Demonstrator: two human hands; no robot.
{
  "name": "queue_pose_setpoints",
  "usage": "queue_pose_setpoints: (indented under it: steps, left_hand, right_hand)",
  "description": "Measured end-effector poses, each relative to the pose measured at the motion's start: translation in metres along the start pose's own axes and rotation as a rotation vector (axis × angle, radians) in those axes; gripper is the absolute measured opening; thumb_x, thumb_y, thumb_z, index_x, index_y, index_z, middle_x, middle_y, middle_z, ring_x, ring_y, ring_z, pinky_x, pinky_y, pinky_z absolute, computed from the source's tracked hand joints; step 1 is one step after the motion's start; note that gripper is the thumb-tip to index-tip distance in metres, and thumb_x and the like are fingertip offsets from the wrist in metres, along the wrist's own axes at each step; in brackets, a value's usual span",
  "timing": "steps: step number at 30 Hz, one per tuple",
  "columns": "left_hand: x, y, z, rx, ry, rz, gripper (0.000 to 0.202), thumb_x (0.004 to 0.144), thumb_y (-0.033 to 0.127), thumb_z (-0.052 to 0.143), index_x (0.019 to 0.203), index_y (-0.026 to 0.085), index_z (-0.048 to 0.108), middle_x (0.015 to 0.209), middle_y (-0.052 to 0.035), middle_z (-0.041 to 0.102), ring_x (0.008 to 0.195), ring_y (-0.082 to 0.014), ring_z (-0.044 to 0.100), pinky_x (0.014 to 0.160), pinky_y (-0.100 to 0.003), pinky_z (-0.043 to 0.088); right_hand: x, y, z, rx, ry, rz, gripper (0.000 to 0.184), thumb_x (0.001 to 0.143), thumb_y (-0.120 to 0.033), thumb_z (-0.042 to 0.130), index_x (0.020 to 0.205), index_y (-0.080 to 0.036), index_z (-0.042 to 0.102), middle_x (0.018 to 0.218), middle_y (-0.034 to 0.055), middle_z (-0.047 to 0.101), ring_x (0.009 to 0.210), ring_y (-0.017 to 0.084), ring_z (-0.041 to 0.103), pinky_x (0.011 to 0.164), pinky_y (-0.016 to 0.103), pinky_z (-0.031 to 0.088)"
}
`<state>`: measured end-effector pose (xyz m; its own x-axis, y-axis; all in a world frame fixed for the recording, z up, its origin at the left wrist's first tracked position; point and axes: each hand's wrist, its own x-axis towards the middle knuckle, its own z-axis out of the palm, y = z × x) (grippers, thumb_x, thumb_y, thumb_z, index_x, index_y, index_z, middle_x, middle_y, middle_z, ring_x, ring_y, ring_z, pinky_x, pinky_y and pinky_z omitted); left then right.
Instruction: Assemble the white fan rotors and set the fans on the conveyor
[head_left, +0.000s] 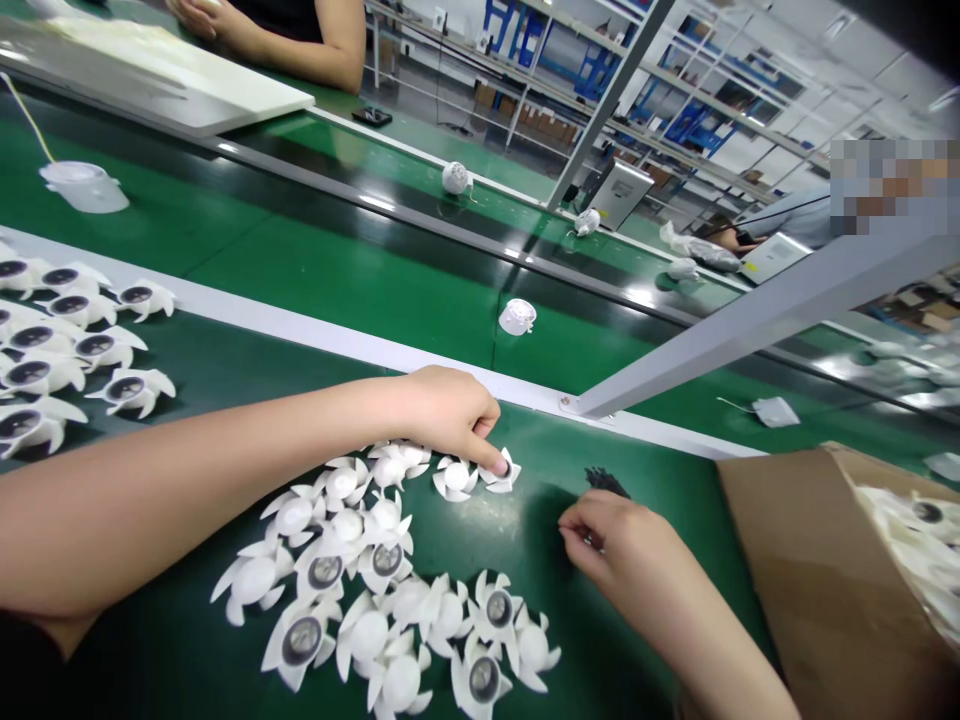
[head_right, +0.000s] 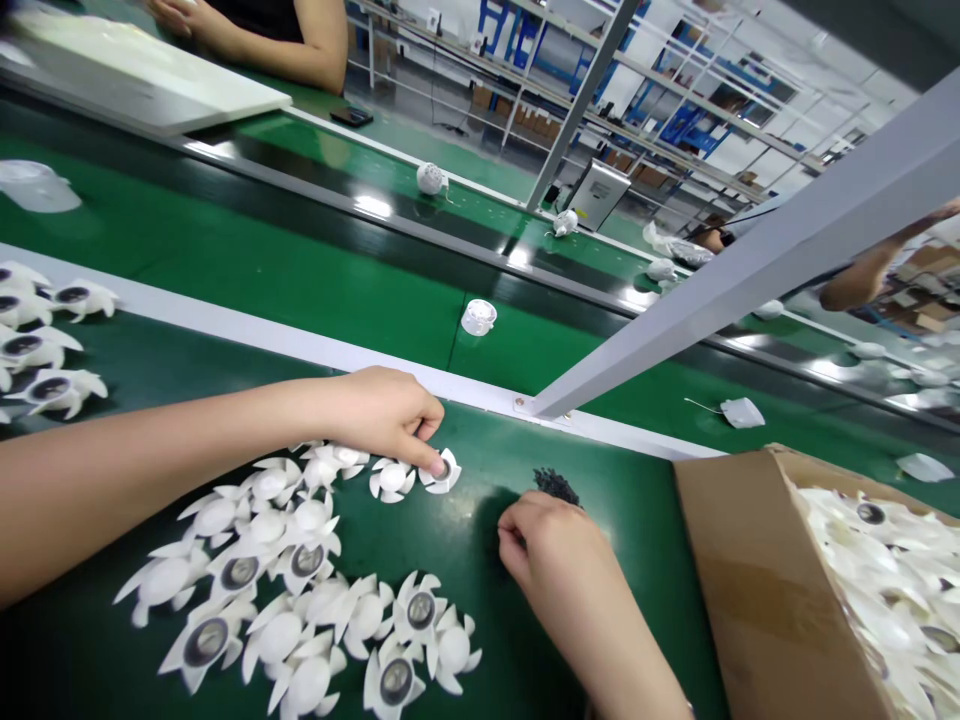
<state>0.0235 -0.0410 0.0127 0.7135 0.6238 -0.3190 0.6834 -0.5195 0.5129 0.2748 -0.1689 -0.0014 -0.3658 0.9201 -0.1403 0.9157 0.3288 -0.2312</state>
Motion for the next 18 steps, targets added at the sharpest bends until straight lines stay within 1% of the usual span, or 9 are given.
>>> queue_pose_setpoints:
  steps: [2, 4, 6, 8, 11, 13, 16, 18]
  left_hand:
    - [-0.002, 0.0, 0.0, -0.003, 0.013, -0.015, 0.052, 0.07, 0.075, 0.063, 0.073, 0.023, 0.063, 0.066, 0.0019, 0.066, 0.059, -0.0152, 0.053, 0.053, -0.029, 0.026]
    - [-0.004, 0.0, -0.001, -0.042, 0.012, -0.013, 0.054, 0.066, 0.076, 0.067, 0.081, 0.024, 0.064, 0.071, 0.0023, 0.066, 0.06, -0.0148, 0.054, 0.053, -0.028, 0.027]
    - [-0.006, 0.002, 0.0, -0.085, 0.001, 0.038, 0.06, 0.059, 0.073, 0.075, 0.094, 0.026, 0.064, 0.078, 0.0035, 0.066, 0.064, -0.0146, 0.056, 0.054, -0.027, 0.028]
    - [-0.007, 0.006, 0.005, -0.08, -0.012, 0.125, 0.06, 0.057, 0.063, 0.082, 0.102, 0.028, 0.064, 0.084, 0.0042, 0.066, 0.071, -0.015, 0.058, 0.055, -0.026, 0.029]
    - [-0.004, 0.014, 0.015, -0.036, -0.027, 0.257, 0.044, 0.064, 0.046, 0.083, 0.1, 0.029, 0.066, 0.087, 0.0044, 0.066, 0.079, -0.0152, 0.06, 0.057, -0.026, 0.03]
    - [-0.003, 0.017, 0.021, -0.036, -0.026, 0.319, 0.034, 0.067, 0.041, 0.082, 0.096, 0.028, 0.068, 0.088, 0.0047, 0.067, 0.079, -0.0147, 0.06, 0.057, -0.027, 0.031]
    - [-0.001, 0.019, 0.024, -0.052, -0.021, 0.353, 0.025, 0.069, 0.04, 0.08, 0.087, 0.026, 0.068, 0.086, 0.0048, 0.066, 0.077, -0.0138, 0.06, 0.057, -0.027, 0.032]
    - [-0.001, 0.018, 0.024, -0.059, -0.033, 0.348, 0.023, 0.069, 0.039, 0.08, 0.083, 0.026, 0.068, 0.085, 0.0048, 0.066, 0.076, -0.0134, 0.059, 0.057, -0.027, 0.032]
  right_hand:
    - [0.001, -0.002, 0.002, -0.06, 0.026, -0.009, 0.016, 0.083, -0.013, 0.055, 0.07, -0.021, 0.062, 0.071, 0.0009, 0.063, 0.064, 0.017, 0.061, 0.06, 0.029, 0.043]
    - [0.003, -0.004, 0.001, -0.081, 0.073, -0.013, 0.015, 0.082, -0.014, 0.055, 0.069, -0.02, 0.059, 0.07, 0.0013, 0.06, 0.063, 0.017, 0.059, 0.059, 0.029, 0.041]
    - [0.006, -0.007, -0.002, -0.006, 0.123, -0.001, 0.013, 0.082, -0.015, 0.054, 0.071, -0.021, 0.056, 0.069, 0.0007, 0.058, 0.062, 0.016, 0.056, 0.057, 0.028, 0.04]
    - [0.01, -0.011, -0.006, 0.151, 0.176, 0.01, 0.011, 0.083, -0.016, 0.052, 0.074, -0.021, 0.055, 0.07, -0.0002, 0.057, 0.062, 0.014, 0.054, 0.056, 0.026, 0.04]
    - [0.017, -0.022, -0.007, 0.354, 0.253, -0.024, 0.01, 0.085, -0.017, 0.052, 0.076, -0.022, 0.056, 0.072, -0.0007, 0.057, 0.064, 0.013, 0.053, 0.059, 0.024, 0.042]
    - [0.02, -0.03, -0.003, 0.418, 0.245, -0.063, 0.011, 0.085, -0.016, 0.053, 0.077, -0.021, 0.057, 0.073, -0.0007, 0.057, 0.066, 0.013, 0.054, 0.062, 0.024, 0.042]
    - [0.022, -0.039, 0.006, 0.389, 0.21, -0.101, 0.011, 0.084, -0.014, 0.053, 0.078, -0.021, 0.058, 0.074, -0.0002, 0.058, 0.068, 0.014, 0.054, 0.064, 0.025, 0.042]
    - [0.022, -0.042, 0.012, 0.293, 0.25, -0.116, 0.01, 0.085, -0.014, 0.053, 0.079, -0.02, 0.058, 0.075, 0.0007, 0.059, 0.069, 0.015, 0.054, 0.066, 0.028, 0.041]
